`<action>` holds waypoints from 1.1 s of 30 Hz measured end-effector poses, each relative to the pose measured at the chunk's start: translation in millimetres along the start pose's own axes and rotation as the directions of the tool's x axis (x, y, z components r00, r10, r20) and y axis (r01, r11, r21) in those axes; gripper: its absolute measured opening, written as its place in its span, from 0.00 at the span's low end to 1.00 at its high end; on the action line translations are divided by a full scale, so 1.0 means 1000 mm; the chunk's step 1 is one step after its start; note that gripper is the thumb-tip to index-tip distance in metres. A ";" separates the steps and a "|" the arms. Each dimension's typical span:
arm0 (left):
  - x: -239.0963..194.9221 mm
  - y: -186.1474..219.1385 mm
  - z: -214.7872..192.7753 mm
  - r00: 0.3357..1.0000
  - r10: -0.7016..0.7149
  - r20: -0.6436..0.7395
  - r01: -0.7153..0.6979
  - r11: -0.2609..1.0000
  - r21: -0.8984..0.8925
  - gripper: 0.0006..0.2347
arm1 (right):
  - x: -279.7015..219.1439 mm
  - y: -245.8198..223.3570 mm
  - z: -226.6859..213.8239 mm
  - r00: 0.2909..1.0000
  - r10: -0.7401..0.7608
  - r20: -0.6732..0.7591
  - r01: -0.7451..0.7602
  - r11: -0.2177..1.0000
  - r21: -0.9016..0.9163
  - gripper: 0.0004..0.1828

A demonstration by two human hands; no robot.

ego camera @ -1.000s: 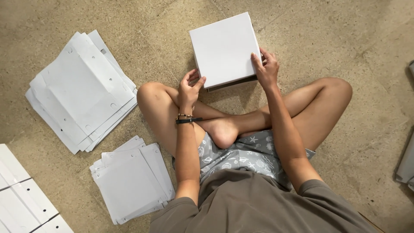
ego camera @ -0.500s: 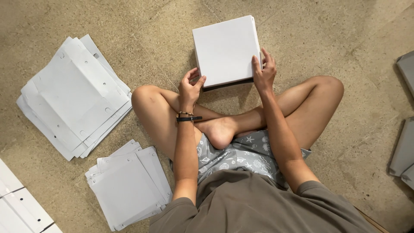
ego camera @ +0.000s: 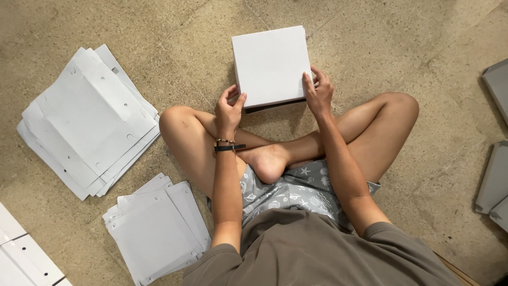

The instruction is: The person sits on the floor and assembles a white cardboard box by folding the flaps and securing the tabs. They then place the completed box aside and pick up a flat sheet of cardboard to begin folding another box.

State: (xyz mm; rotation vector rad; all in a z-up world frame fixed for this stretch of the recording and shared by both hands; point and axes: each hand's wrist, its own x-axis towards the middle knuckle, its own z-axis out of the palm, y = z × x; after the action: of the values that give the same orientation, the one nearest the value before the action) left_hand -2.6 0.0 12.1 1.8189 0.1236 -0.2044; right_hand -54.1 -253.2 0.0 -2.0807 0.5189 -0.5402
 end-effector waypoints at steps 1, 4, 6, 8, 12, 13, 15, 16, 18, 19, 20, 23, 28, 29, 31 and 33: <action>-0.001 0.000 -0.001 1.000 -0.001 0.000 0.001 1.000 0.001 0.17 | 0.000 0.002 0.001 1.000 0.001 0.000 -0.001 1.000 0.000 0.20; -0.005 0.004 -0.003 1.000 0.010 -0.012 -0.010 1.000 0.026 0.16 | 0.001 0.008 0.006 1.000 -0.016 0.023 0.016 1.000 -0.007 0.19; -0.009 0.014 -0.005 0.997 0.066 -0.033 -0.064 0.995 0.074 0.15 | 0.003 0.013 0.009 0.999 -0.013 0.032 0.013 1.000 0.018 0.18; -0.018 0.030 -0.007 0.994 0.092 -0.052 -0.089 0.995 0.048 0.15 | 0.004 0.016 0.011 0.999 -0.008 0.046 0.006 0.999 0.039 0.19; -0.015 0.024 -0.005 0.991 0.071 -0.111 -0.068 0.997 0.038 0.15 | 0.004 0.009 0.011 0.997 -0.025 0.073 0.021 0.998 0.053 0.19; -0.011 0.013 -0.004 0.991 0.071 -0.111 -0.067 0.997 0.038 0.15 | 0.003 0.007 0.010 0.997 -0.025 0.073 0.021 0.998 0.053 0.19; -0.002 -0.009 -0.005 0.996 -0.003 -0.091 0.018 0.988 0.155 0.15 | 0.003 0.002 0.009 0.995 -0.065 0.082 0.064 0.998 0.007 0.18; 0.002 -0.013 -0.004 0.996 -0.003 -0.094 0.018 0.987 0.157 0.15 | 0.003 -0.001 0.008 0.994 -0.065 0.083 0.064 0.998 0.010 0.18; 0.007 -0.023 -0.003 0.995 -0.079 -0.062 0.092 0.967 0.237 0.15 | 0.002 -0.006 0.006 0.994 -0.069 0.083 0.071 0.997 -0.019 0.18; 0.008 -0.022 -0.003 0.995 -0.079 -0.061 0.091 0.967 0.238 0.15 | 0.002 -0.007 0.006 0.994 -0.069 0.082 0.070 0.997 -0.019 0.18; 0.008 -0.021 -0.003 0.994 -0.100 -0.053 0.110 0.960 0.257 0.15 | 0.002 -0.008 0.005 0.994 -0.070 0.085 0.072 0.997 -0.024 0.18; 0.005 -0.014 -0.004 0.991 -0.134 -0.024 0.135 0.947 0.292 0.15 | 0.006 0.010 0.008 0.995 -0.017 0.096 0.021 0.999 -0.045 0.18; -0.003 0.006 -0.007 0.991 -0.136 0.003 0.130 0.955 0.266 0.16 | 0.039 0.005 0.011 0.981 0.132 0.143 -0.146 0.986 0.086 0.25; -0.006 0.012 -0.008 0.997 -0.081 0.013 0.076 0.971 0.228 0.16 | 0.047 -0.010 0.010 0.934 0.261 0.245 -0.295 0.949 0.112 0.31; -0.008 0.017 -0.010 0.999 -0.022 0.023 0.017 0.981 0.191 0.15 | 0.062 -0.027 0.009 0.860 0.374 0.346 -0.438 0.890 0.127 0.38; -0.007 0.014 -0.011 0.999 0.014 0.037 -0.020 0.987 0.162 0.16 | 0.073 -0.032 0.010 0.792 0.443 0.420 -0.532 0.838 0.121 0.26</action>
State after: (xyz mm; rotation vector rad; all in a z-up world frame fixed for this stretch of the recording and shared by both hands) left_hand -6.0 7.1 30.0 1.9763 0.0678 -0.2411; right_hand 16.2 -269.9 35.2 -1.6694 0.6998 0.1091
